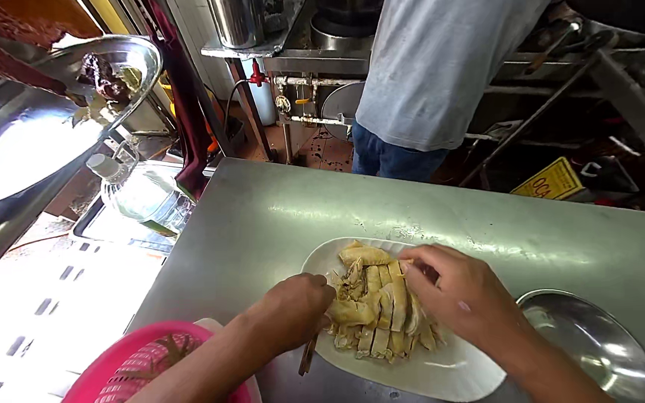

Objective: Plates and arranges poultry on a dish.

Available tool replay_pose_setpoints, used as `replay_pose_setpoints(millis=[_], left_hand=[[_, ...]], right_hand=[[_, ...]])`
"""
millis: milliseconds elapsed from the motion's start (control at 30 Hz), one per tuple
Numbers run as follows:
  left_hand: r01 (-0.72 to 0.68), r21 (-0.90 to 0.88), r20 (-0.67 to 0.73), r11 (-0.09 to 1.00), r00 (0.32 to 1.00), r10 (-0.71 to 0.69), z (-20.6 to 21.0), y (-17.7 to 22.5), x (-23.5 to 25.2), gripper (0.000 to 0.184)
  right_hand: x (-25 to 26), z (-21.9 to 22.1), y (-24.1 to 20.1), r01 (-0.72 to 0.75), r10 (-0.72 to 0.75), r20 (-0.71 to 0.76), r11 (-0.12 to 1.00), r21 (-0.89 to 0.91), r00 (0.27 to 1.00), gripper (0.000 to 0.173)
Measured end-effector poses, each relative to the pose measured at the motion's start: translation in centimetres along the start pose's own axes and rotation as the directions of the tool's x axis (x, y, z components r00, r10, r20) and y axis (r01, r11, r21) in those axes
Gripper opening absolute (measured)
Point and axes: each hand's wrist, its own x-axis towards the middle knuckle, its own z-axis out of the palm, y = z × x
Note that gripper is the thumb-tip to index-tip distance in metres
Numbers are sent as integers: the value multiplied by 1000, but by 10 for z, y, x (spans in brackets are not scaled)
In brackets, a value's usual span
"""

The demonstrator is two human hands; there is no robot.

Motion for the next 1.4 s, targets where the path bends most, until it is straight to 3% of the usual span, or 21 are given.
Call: replay_pose_setpoints(millis=[67, 167, 233, 333, 433, 533, 633, 700, 800, 900, 1067, 1133, 1233, 1300, 1400], left_hand=[[56, -83, -5, 995, 998, -57, -12, -1, -2, 36], [74, -141, -163, 987, 982, -97, -20, -12, 7, 30], [176, -158, -118, 972, 974, -196, -23, -11, 20, 29], [358, -188, 59, 915, 934, -353, -23, 3, 37, 38], [405, -192, 59, 894, 914, -401, -19, 14, 45, 43], [399, -173, -60, 901, 908, -414, -11, 21, 52, 40], [383, -190, -81, 904, 912, -403, -12, 23, 56, 33], [409, -250, 0, 878, 906, -422, -17, 20, 59, 28], [465, -278, 120, 840, 885, -450, -24, 20, 64, 27], [501, -269, 215, 823, 864, -455, -28, 25, 69, 29], [477, -264, 176, 838, 878, -445, -36, 18, 63, 36], [420, -246, 51, 874, 906, -421, -41, 8, 59, 30], [274, -106, -168, 956, 942, -289, -34, -4, 61, 25], [197, -20, -201, 980, 960, -197, -21, -4, 65, 34], [188, 11, -217, 982, 959, -182, -12, -1, 68, 31]], right_hand=[[25, 3, -1, 7, -7, 76, 1000, 8, 997, 19], [46, 9, -8, 118, -119, 240, 993, 17, 963, 20], [51, 16, -12, 206, -193, 355, 979, 2, 915, 23], [56, 28, -15, 310, -258, 433, 949, -52, 864, 21], [67, 30, -15, 367, -303, 505, 930, -29, 808, 13], [84, 26, -19, 300, -248, 629, 954, 24, 737, 8], [93, 14, -9, 185, -203, 579, 979, 91, 790, 9], [93, 0, -2, 155, -104, 573, 987, -41, 813, 10], [86, -7, -5, 150, 70, 632, 946, -288, 772, 12], [81, 0, -16, 134, 159, 652, 917, -376, 741, 26], [75, 3, -27, 19, 255, 562, 900, -435, 787, 29], [70, -1, -28, -121, 334, 523, 909, -399, 784, 26], [65, 4, -24, -360, 402, 500, 915, -183, 767, 22], [63, 11, -25, -452, 433, 482, 888, -85, 762, 25], [64, 14, -27, -488, 416, 518, 873, 4, 747, 35]])
